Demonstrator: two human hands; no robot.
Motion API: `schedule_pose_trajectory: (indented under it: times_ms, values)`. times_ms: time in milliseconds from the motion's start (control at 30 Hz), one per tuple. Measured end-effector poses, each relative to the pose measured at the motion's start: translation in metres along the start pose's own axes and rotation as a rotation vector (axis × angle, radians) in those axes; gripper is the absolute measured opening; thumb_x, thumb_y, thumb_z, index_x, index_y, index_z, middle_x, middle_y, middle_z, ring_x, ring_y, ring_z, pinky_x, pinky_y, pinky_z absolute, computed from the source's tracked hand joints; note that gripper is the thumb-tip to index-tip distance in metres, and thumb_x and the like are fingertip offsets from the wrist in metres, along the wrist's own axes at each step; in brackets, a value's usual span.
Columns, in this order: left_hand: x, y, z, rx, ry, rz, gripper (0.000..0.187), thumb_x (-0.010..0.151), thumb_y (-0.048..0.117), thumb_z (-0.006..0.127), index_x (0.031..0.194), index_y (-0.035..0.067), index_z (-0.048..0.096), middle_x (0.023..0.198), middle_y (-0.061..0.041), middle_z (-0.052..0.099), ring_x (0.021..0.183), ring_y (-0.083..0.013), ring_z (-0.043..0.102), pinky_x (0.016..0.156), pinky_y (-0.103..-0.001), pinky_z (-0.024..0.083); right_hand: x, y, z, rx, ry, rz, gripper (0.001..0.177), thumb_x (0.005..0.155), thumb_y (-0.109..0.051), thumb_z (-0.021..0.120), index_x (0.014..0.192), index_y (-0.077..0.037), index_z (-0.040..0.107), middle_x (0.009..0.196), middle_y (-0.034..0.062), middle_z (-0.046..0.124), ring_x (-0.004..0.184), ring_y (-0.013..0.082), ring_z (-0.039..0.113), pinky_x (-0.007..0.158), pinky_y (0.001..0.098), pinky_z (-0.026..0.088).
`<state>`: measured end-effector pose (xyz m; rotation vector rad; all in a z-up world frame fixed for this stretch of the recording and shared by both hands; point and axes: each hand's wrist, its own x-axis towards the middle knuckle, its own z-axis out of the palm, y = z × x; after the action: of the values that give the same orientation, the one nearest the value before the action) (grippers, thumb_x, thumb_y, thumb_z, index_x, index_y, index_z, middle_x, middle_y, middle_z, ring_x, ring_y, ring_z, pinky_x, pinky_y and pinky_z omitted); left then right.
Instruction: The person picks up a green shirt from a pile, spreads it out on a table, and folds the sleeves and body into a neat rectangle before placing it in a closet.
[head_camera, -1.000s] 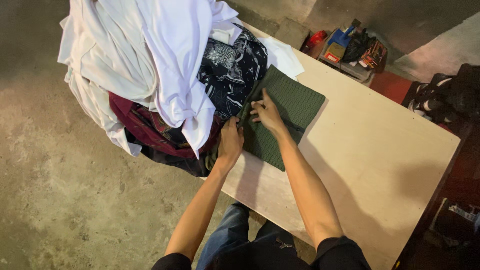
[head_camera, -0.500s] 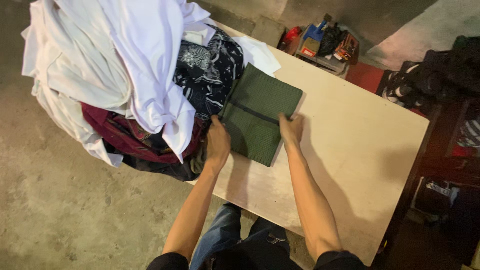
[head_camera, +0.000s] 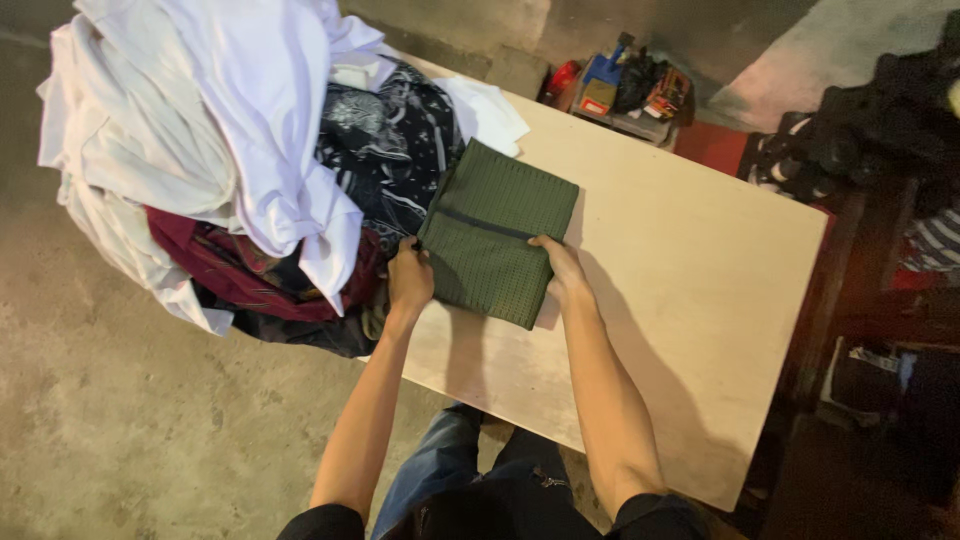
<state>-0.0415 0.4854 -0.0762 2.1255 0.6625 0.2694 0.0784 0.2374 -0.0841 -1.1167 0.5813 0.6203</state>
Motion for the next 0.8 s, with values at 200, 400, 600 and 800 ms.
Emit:
schedule_pose_trajectory:
  times_ms: [200,400,600,800]
  values:
    - [-0.025,-0.001,0.063,-0.006,-0.165,-0.021,0.033,0.093,0.006,0.062,0.125,-0.003,0.063,0.093,-0.026,0.074,0.093,-0.0411,0.074,0.082,-0.047,0.055,-0.033,-0.023,-0.071,-0.006,0.110,0.083,0.050,0.084,-0.010,0.072,0.126,0.012,0.058,0.126,0.0228,0.061,0.116,0.0372,0.061,0.100,0.0454,0.051]
    - [-0.038,0.062,0.145,-0.054,-0.327,0.216,0.035,0.096,0.006,0.058,0.130,0.000,0.064,0.101,-0.028,0.072,0.100,-0.0432,0.070,0.088,-0.049,0.054,-0.085,-0.033,-0.181,0.137,0.209,-0.118,0.053,0.078,-0.006,0.073,0.127,0.005,0.058,0.127,0.0202,0.064,0.116,0.0354,0.062,0.097,0.0463,0.053]
    - [-0.014,0.109,0.214,0.157,-0.454,0.505,0.045,0.083,0.000,0.057,0.126,0.006,0.068,0.104,-0.024,0.071,0.101,-0.0429,0.067,0.089,-0.052,0.053,-0.153,-0.004,-0.252,-0.114,0.165,-0.002,0.055,0.081,-0.016,0.079,0.129,0.002,0.059,0.120,0.0147,0.072,0.099,0.0289,0.073,0.078,0.0431,0.061]
    - [0.008,0.142,0.228,0.383,-0.406,0.543,0.043,0.079,0.001,0.061,0.119,0.014,0.073,0.107,-0.014,0.074,0.104,-0.0363,0.068,0.087,-0.056,0.048,-0.146,0.001,-0.327,-0.405,0.304,0.031,0.037,0.091,-0.027,0.071,0.117,-0.001,0.070,0.091,0.0137,0.075,0.076,0.0247,0.068,0.060,0.0356,0.058]
